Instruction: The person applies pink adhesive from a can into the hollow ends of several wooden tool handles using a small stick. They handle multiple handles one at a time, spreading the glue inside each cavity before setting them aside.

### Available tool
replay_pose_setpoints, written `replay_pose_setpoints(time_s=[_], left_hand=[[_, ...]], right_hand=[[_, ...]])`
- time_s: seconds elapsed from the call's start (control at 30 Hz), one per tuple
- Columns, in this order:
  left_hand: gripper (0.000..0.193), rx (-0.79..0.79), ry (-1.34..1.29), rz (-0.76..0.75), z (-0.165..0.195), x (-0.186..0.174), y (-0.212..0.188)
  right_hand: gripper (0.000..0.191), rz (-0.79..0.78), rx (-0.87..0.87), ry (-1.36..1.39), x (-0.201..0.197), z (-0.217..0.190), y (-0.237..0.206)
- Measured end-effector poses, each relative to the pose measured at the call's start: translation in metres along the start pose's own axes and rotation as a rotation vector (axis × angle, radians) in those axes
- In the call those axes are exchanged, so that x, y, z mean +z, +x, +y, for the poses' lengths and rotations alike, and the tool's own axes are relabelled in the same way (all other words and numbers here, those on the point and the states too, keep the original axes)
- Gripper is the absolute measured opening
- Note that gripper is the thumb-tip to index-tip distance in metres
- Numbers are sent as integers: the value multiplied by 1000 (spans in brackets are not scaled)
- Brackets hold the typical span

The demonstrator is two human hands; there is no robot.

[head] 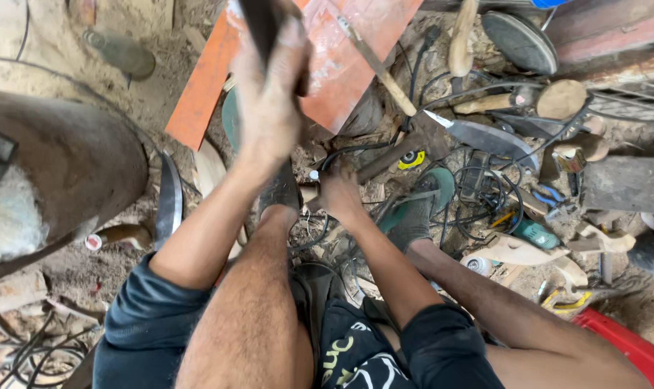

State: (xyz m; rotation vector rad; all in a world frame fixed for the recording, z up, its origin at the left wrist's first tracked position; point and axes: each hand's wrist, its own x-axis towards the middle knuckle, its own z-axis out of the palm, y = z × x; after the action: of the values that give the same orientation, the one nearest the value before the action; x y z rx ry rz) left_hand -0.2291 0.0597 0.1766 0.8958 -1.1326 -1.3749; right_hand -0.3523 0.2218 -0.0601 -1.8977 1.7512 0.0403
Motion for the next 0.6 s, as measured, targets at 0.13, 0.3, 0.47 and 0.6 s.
replay_pose_setpoints(time_s=[0.13, 0.3, 0.47, 0.6], left_hand=[[30, 53, 371, 103, 44, -70, 1], [31, -90, 638, 393, 35, -150, -51], [57, -567, 807, 718, -38, -221, -126], [46, -369, 816, 647, -104, -267, -171]], right_hand=[[52, -502, 176, -88, 19, -15, 56], [48, -354, 136, -44, 33, -22, 83], [56, -364, 161, 540, 44, -33, 83], [53, -471, 338, 1165, 51, -42, 77]])
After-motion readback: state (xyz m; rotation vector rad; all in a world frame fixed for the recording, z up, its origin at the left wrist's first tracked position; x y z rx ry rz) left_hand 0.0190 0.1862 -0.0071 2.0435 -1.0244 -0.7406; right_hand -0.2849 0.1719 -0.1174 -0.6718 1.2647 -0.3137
